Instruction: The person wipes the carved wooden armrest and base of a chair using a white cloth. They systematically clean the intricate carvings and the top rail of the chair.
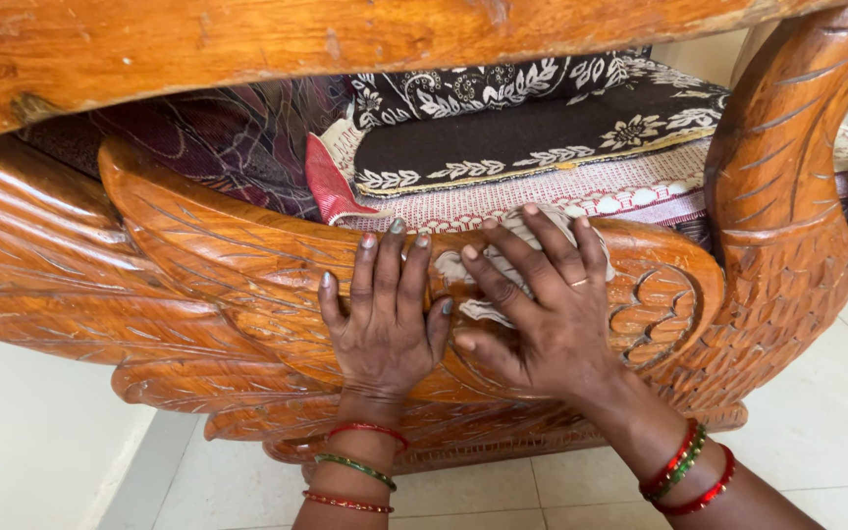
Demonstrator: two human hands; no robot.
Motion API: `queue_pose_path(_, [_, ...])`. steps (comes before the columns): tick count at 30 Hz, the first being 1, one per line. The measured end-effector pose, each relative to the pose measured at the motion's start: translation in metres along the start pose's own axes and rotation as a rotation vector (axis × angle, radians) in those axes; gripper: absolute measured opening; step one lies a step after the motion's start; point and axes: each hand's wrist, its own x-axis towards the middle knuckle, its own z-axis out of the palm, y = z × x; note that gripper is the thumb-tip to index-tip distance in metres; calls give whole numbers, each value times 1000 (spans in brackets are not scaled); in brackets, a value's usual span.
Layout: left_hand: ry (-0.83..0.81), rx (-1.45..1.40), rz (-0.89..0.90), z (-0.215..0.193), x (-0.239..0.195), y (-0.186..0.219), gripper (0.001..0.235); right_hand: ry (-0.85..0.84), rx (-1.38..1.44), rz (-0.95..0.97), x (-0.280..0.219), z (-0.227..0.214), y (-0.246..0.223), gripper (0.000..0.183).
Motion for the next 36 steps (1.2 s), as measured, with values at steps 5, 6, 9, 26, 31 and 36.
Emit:
queue_pose_path(5, [-6, 3, -3, 0, 0, 1, 62, 111, 91, -8, -7, 8, 9, 30])
queue_pose_path(6, [-4, 11, 3, -1, 1, 0, 62, 120, 117, -11, -8, 10, 10, 27])
queue_pose_path(9, [1, 6, 5, 0, 1, 0, 62, 106, 147, -22, -15, 14, 14, 26])
queue_pose_path(26, [-11, 30, -3, 1, 0, 0, 61, 47, -68, 21, -23, 18, 17, 36])
queue_pose_path(31, [-11, 25, -8, 2, 0, -1, 60, -140, -189, -330, -67, 29, 33, 50])
queue_pose_path(36, [5, 4, -8, 3, -1, -1, 60, -485, -7, -503, -124, 14, 28, 62])
